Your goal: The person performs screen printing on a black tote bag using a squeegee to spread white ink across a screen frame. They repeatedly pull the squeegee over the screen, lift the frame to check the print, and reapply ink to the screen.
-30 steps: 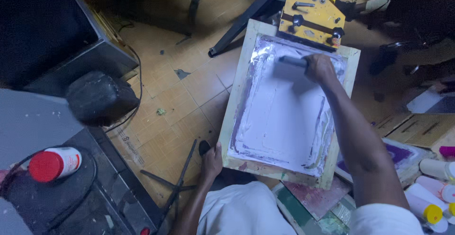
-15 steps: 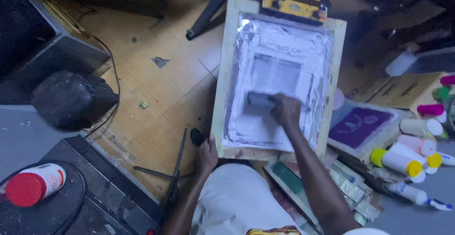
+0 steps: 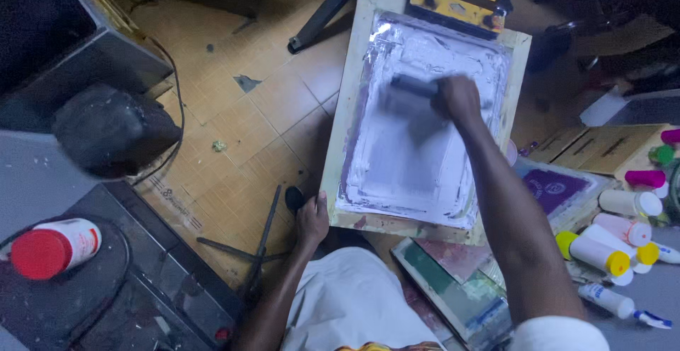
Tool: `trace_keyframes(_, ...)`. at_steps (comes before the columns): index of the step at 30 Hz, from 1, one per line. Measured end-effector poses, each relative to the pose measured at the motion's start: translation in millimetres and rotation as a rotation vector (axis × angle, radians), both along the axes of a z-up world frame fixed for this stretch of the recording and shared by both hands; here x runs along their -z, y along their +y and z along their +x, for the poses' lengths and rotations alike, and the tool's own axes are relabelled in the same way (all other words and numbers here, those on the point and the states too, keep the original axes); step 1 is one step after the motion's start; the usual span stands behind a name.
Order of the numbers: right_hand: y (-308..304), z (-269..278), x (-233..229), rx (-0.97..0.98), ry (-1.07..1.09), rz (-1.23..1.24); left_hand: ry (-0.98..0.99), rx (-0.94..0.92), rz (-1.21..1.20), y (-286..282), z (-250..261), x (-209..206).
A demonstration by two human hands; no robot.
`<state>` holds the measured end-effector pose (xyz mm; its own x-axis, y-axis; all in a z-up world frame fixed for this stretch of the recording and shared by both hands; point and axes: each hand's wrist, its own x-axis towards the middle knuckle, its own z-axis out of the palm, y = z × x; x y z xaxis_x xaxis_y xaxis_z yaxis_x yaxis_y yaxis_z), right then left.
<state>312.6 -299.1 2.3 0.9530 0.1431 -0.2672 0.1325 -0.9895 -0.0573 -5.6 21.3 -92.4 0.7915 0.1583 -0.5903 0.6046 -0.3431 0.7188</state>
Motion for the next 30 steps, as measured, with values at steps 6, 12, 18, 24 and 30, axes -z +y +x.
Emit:
trace_keyframes(6,9,-13,36,0.041,-0.113,0.023,-0.005,-0.005,0.005,-2,10,-47)
trace_keyframes(12,56,-212,43,0.126,0.035,0.096,0.028,0.030,-0.025,1,3,-20)
trace_keyframes(18,59,-289,12,0.065,0.292,0.195,0.011,0.047,0.032,1,-3,9)
trace_keyframes(24,1,-187,3,0.284,0.157,0.124,0.040,0.058,-0.001,4,0,-6)
trace_keyframes(30,-22,-246,38,0.237,0.087,0.140,0.045,0.062,0.058,0,7,-13)
